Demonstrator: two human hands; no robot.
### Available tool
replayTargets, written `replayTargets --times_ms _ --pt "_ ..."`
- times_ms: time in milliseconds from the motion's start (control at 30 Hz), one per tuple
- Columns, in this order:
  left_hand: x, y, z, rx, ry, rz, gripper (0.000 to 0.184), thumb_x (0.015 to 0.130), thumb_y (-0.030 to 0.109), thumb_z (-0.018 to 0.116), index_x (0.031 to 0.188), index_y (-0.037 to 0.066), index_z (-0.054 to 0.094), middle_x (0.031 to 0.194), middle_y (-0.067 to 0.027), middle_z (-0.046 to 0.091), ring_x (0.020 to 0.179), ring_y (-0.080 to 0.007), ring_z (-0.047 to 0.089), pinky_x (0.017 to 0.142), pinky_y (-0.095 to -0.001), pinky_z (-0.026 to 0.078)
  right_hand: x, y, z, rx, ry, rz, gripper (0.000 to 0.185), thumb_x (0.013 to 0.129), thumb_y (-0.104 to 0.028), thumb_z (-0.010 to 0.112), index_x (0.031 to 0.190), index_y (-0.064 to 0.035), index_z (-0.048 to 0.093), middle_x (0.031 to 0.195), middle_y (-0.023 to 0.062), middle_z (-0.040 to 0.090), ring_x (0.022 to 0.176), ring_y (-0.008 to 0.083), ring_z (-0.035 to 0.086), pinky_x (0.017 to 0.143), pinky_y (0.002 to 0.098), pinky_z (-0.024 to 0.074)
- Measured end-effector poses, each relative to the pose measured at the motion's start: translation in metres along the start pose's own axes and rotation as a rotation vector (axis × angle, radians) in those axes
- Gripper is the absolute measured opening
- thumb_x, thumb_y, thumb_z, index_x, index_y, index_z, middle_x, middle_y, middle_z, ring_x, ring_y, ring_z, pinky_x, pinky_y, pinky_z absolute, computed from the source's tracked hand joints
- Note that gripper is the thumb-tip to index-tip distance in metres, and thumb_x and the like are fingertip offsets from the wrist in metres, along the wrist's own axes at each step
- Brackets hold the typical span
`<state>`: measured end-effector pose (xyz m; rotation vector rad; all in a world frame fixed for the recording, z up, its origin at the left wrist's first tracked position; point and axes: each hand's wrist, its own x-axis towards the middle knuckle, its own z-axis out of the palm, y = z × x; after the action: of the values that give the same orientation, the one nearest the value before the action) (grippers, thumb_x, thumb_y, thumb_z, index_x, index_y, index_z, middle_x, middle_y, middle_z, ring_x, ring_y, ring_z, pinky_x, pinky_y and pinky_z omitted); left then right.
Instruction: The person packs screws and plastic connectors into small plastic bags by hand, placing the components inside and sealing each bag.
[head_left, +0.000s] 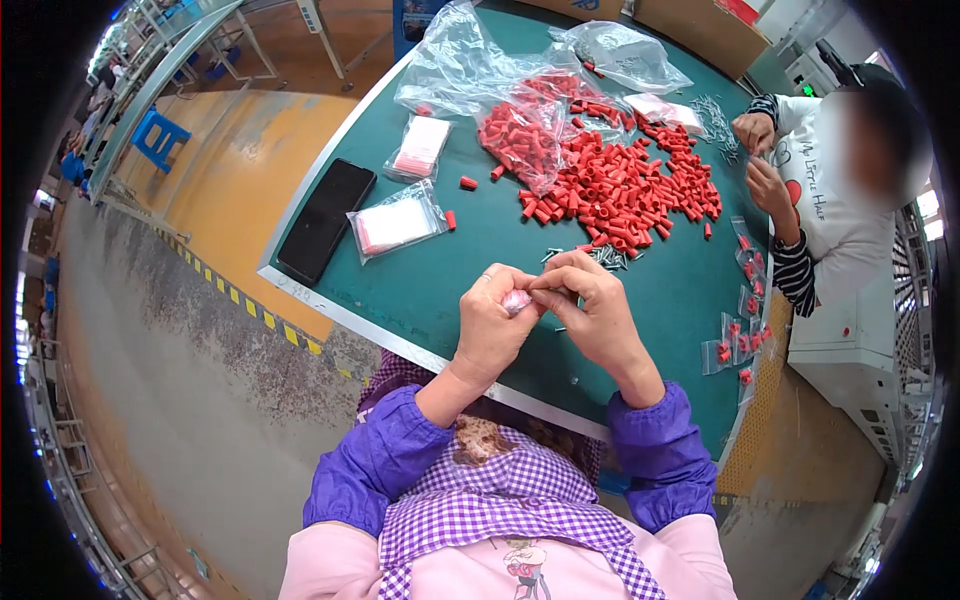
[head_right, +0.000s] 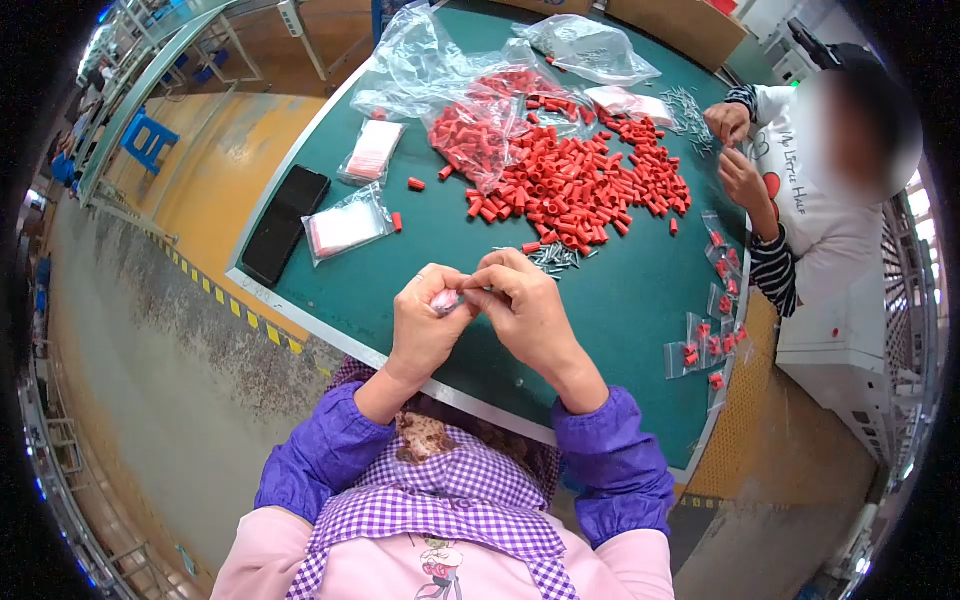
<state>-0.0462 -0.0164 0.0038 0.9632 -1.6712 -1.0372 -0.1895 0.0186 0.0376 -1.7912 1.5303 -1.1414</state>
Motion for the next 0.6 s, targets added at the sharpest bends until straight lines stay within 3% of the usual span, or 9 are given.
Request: replayTargets --times_ms 100,233,300,433,600 --pt "-0.001 -0.003 -0.001 0.032 0.000 -0.035 0.016 0.071 0.000 0.071 0.085 0.001 0.064 0.080 -0.0072 0.061 0.073 -0.0154 0.060 0.066 -0.0274 0.048 0.008 -0.006 -0.001 0.123 0.009 0.006 0.016 0.079 0.001 0.066 0.095 -0.0001 0.064 0.087 0.0079 0.059 0.072 0.0187 0.059 0.065 0.0285 0.0483" --pt "-0.005 -0.005 -0.001 0.002 0.035 -0.045 0.016 0.072 0.000 0.071 0.086 0.000 0.065 0.082 -0.0062 0.062 0.075 -0.0138 0.060 0.067 -0.0267 0.049 0.013 0.002 -0.008 0.139 -0.060 0.057 0.019 0.079 0.001 0.066 0.098 -0.0013 0.063 0.086 0.0067 0.059 0.072 0.0152 0.058 0.064 0.0265 0.0464" --pt "-0.008 -0.005 -0.001 0.013 0.044 -0.049 0.016 0.072 0.000 0.071 0.086 0.000 0.065 0.082 -0.0060 0.062 0.075 -0.0135 0.060 0.067 -0.0267 0.049 0.012 0.014 -0.004 0.344 0.020 0.236 0.015 0.079 -0.001 0.068 0.094 -0.0015 0.065 0.083 0.0047 0.058 0.070 0.0118 0.055 0.062 0.0249 0.0440" --pt "-0.009 0.000 -0.001 0.017 0.089 -0.079 0.016 0.072 -0.001 0.069 0.087 0.000 0.065 0.083 -0.0063 0.062 0.075 -0.0139 0.060 0.067 -0.0265 0.049 0.015 0.004 -0.008 0.148 -0.144 0.064 0.012 0.076 -0.002 0.071 0.087 -0.0021 0.066 0.079 0.0032 0.056 0.063 0.0114 0.049 0.058 0.0252 0.0419" --pt "-0.014 0.000 0.001 0.018 0.138 -0.128 0.017 0.072 -0.001 0.069 0.089 -0.001 0.065 0.083 -0.0067 0.062 0.075 -0.0146 0.060 0.067 -0.0264 0.048 0.022 0.002 -0.001 0.053 -0.230 0.106 0.014 0.076 -0.004 0.072 0.087 -0.0011 0.064 0.079 0.0070 0.057 0.065 0.0154 0.054 0.058 0.0280 0.0435"
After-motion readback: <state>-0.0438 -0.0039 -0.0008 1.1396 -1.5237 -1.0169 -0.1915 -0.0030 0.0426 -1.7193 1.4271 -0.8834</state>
